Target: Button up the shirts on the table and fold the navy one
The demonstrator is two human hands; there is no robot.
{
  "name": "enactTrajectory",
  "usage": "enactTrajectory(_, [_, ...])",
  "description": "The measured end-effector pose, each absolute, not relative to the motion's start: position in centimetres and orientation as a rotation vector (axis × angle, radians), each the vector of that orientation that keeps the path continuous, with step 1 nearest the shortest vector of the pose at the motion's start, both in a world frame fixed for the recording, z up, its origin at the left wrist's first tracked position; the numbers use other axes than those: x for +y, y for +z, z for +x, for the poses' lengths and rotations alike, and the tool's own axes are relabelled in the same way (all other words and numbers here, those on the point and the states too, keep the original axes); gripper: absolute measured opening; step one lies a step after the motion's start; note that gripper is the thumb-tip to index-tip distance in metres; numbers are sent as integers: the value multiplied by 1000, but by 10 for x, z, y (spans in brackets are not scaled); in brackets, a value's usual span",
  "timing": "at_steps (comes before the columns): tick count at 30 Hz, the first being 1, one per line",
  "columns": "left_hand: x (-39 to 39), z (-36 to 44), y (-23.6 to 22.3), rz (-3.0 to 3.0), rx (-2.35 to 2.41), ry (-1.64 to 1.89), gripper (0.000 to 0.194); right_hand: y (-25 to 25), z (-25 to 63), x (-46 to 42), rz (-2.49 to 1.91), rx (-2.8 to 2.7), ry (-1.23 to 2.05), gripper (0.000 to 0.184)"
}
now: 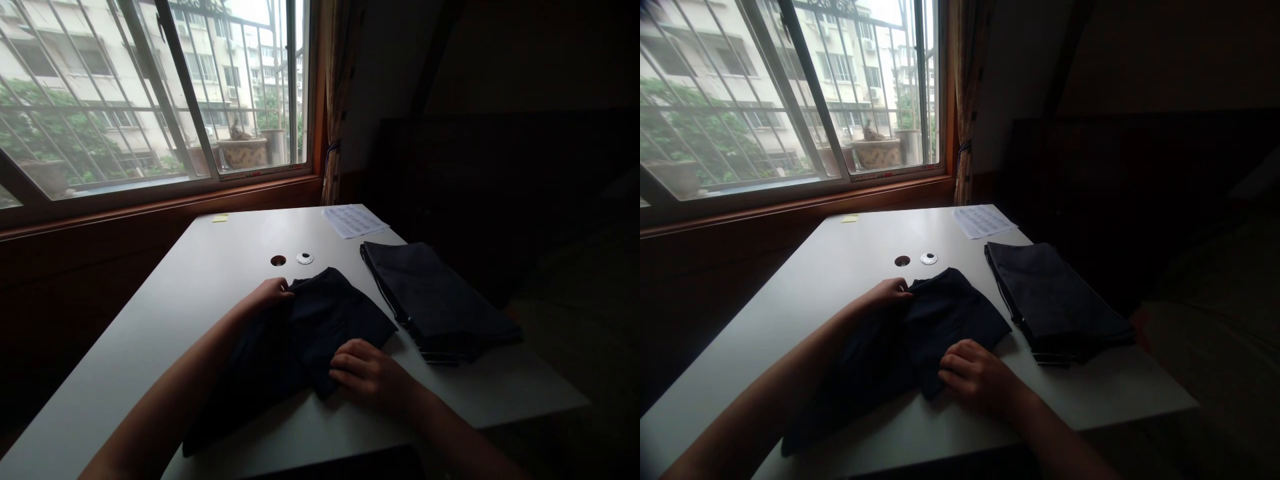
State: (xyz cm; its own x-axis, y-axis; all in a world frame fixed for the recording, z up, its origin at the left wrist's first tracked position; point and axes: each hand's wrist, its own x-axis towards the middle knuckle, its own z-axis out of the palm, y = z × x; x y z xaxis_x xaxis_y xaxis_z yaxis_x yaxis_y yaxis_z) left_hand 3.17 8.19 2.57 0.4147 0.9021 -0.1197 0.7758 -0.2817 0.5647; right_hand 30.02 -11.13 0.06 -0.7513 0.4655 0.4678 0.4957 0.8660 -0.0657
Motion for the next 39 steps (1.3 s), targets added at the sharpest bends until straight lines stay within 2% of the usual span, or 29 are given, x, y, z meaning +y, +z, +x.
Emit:
enactTrajectory(7, [85, 32, 33, 1922, 1356, 431, 27, 4, 297, -111, -725, -2433, -26, 17])
enactTrajectory(11, [85, 32, 41, 1738, 1277, 615, 36, 20, 295, -113, -794, -2178, 53, 25])
enactTrajectory(16, [80, 25, 67, 1537, 1142, 801, 44, 46, 280, -114, -811, -1961, 18, 27])
enactTrajectory(23, [58, -25, 118, 1350, 1024, 969, 51, 77, 225, -120, -622, -1980, -17, 29])
enactTrajectory(28, [30, -79, 137, 1376, 1108, 951, 54, 91, 175, -123, -465, -2028, -47, 21])
enactTrajectory(33, [3, -131, 121, 1456, 1267, 840, 53, 85, 134, -128, -346, -2164, -82, 6])
enactTrajectory(36, [-7, -153, 97, 1524, 1378, 791, 54, 67, 112, -134, -301, -2291, -101, 15])
enactTrajectory(39, [-8, -166, 69, 1584, 1469, 674, 56, 40, 98, -139, -307, -2451, -112, 16])
